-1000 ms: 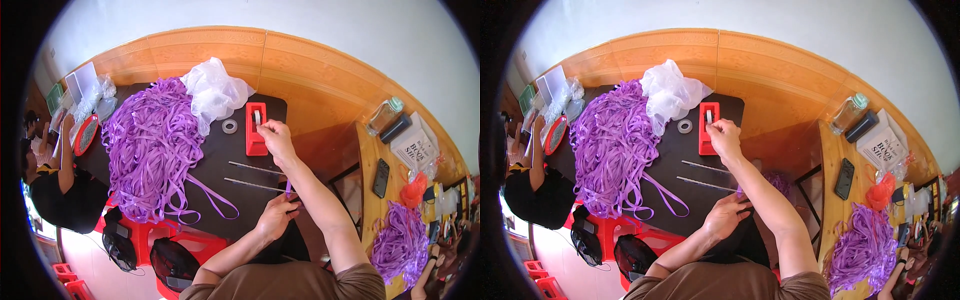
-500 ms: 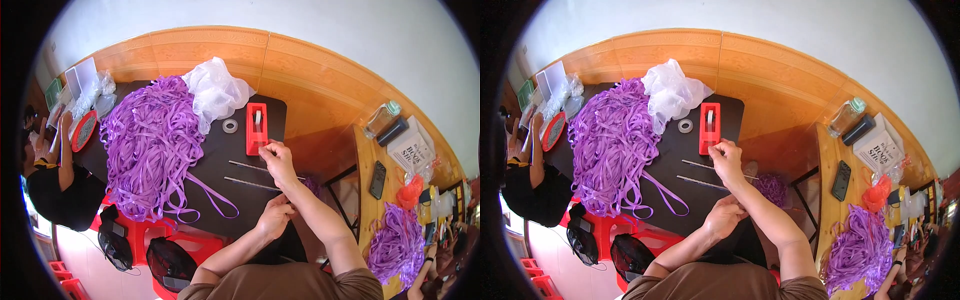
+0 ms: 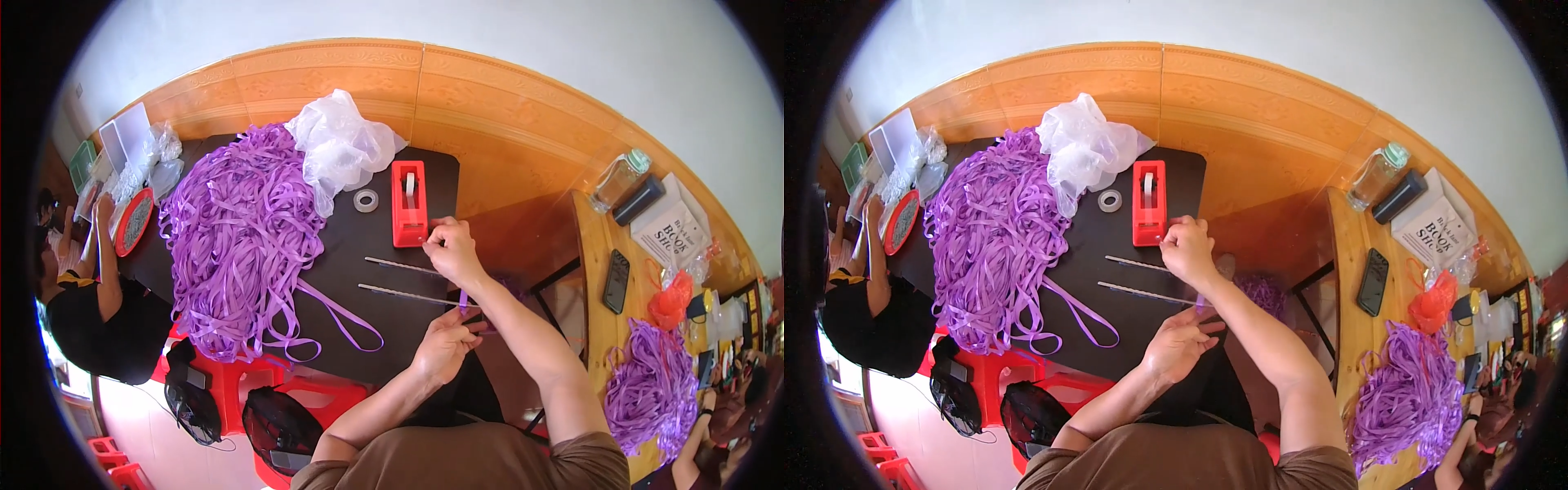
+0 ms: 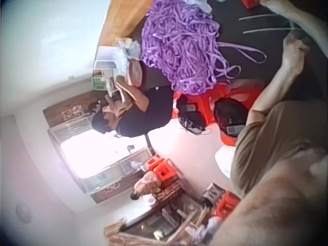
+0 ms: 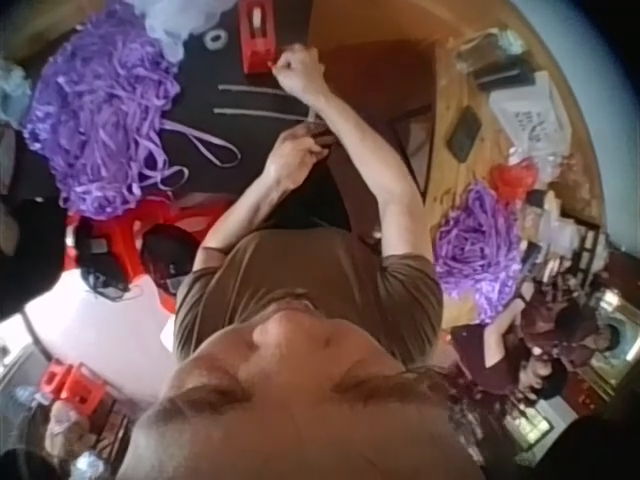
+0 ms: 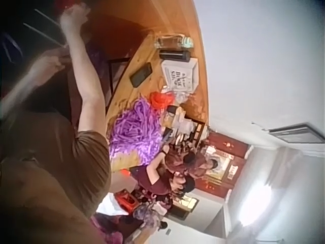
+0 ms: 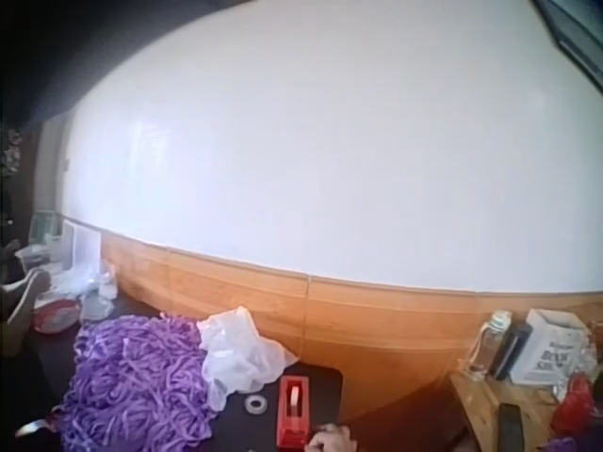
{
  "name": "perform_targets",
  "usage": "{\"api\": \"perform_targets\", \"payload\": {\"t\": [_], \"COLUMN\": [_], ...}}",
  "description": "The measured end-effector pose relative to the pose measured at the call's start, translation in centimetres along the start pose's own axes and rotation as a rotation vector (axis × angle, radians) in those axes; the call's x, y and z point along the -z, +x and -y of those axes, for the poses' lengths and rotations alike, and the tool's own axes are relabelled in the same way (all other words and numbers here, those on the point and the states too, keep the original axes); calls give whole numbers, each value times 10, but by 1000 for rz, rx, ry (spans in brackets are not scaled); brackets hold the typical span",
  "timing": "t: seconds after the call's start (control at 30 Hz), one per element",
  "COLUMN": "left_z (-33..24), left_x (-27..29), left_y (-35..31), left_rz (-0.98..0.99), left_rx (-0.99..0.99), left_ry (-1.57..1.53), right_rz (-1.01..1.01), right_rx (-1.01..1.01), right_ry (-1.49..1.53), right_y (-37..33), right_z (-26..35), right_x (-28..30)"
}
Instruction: Wrapping and securing purple ribbons around a metal jig to create decorative bows.
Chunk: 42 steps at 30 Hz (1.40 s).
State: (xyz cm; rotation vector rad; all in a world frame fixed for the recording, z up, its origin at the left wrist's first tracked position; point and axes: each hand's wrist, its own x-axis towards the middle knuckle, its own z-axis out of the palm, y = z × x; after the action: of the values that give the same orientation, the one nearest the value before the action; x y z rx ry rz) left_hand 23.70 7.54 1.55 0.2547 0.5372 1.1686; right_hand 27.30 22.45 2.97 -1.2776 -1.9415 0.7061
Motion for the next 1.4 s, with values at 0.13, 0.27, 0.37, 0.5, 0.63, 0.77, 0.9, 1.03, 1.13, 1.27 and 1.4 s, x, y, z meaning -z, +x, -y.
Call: {"api": "perform_targets", "payload": {"t": [0.13, 0.27, 0.37, 0.5, 0.63, 0.77, 0.9, 1.03, 1.13, 1.27, 1.4], "left_z": [0, -1, -2, 0, 0, 2, 1, 0, -3, -2, 1], "left_x": [-1, 0, 0, 2, 1, 5, 4, 1, -3, 0, 3], "left_y": [-1, -4, -4, -3, -4, -4, -3, -3, -3, -4, -3], "left_rz": [-44, -45, -20, 0, -8, 19, 29, 23, -18, -1, 43], "left_rx": [-3, -15, -21, -22, -19, -41, -40, -44, -8, -20, -40], "left_ry": [0, 13, 19, 30, 56, 50, 59, 88, 24, 38, 53], "right_rz": [216, 664, 752, 789, 783, 776, 723, 672, 614, 555, 502], "right_rx": [235, 30, 97, 140, 169, 157, 168, 157, 158, 93, 20], "right_ry": [178, 384, 276, 188, 165, 106, 2, -76, -116, -226, -434], "right_y": [2, -20, -32, -33, -29, -30, -33, -34, -36, -38, -44], "right_z": [-38, -28, -49, -59, -64, -61, -57, -49, -46, -33, -14], "right_x": [36, 94, 99, 95, 90, 86, 86, 85, 82, 82, 74]}}
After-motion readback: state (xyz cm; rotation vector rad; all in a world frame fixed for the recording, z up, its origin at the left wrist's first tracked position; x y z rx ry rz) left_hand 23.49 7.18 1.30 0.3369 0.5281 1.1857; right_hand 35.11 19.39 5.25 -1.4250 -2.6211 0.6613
